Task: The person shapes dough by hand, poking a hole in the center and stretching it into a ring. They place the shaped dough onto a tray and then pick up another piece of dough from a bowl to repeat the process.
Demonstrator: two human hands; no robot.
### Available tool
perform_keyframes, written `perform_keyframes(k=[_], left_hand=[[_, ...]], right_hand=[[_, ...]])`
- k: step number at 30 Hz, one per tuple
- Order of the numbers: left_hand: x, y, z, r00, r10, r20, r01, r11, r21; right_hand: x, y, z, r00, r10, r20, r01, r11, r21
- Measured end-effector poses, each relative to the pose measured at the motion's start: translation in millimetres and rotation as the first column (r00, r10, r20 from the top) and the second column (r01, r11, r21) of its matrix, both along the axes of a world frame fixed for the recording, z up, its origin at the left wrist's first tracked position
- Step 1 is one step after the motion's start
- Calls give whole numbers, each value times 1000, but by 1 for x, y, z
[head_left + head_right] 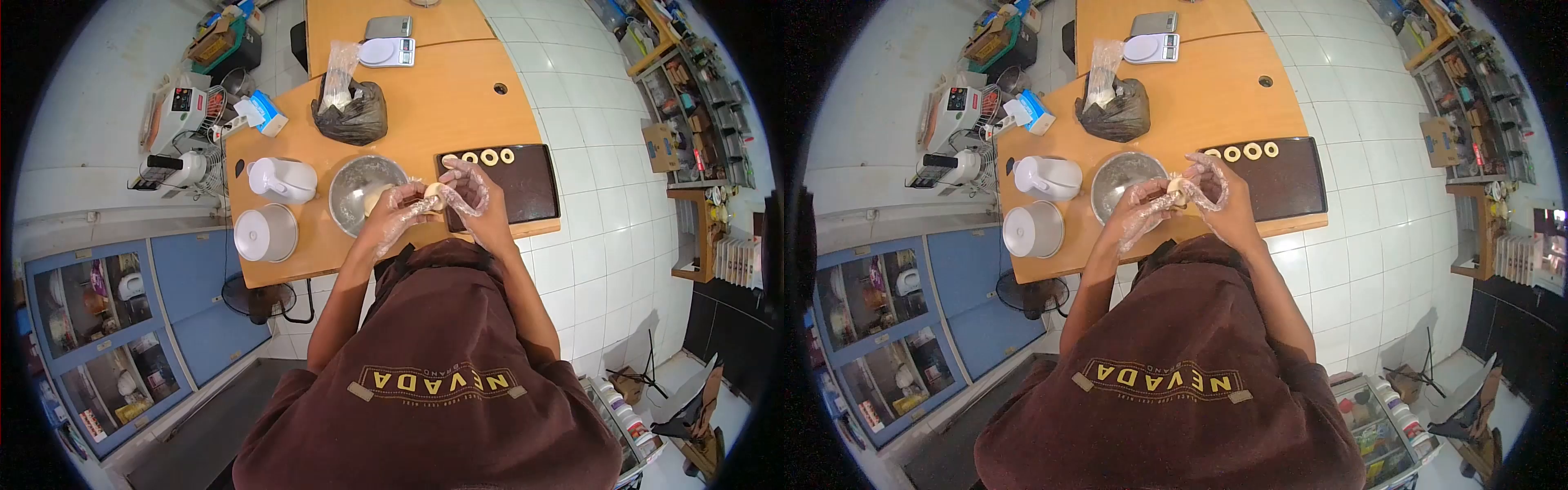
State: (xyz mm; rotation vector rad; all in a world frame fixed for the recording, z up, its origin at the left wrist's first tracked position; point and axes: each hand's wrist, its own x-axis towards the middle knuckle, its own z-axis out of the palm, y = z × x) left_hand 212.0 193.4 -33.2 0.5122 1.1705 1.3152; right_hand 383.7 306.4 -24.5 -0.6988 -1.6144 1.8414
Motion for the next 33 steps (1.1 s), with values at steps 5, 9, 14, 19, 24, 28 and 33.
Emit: perform_keyframes(k=[5, 9, 14, 19, 24, 28, 33], left_hand=[[0, 2, 2, 997, 59, 46, -58, 998, -19], [0, -1, 8, 962, 107, 251, -106, 994, -18], [-2, -6, 0, 940, 133, 315, -121, 991, -57], [-6, -8, -13, 901, 97, 423, -98, 995, -20], [-5, -6, -9, 934, 114, 338, -121, 993, 0], [-1, -7, -2, 987, 96, 126, -97, 995, 8], [5, -11, -9, 990, 89, -108, -84, 995, 53]], right_hand=[[1, 2, -3, 996, 64, 57, -69, 994, 88], [1, 7, -17, 993, 54, 102, -65, 991, 116], [-2, 8, -22, 994, 61, 87, -67, 996, 62], [-4, 4, -10, 994, 101, 28, -100, 993, -60], [-6, 6, -8, 987, 151, 52, -147, 986, -74], [-9, 8, -21, 986, 103, 134, -112, 992, 61], [-13, 3, -23, 996, 66, 55, -67, 998, 19]])
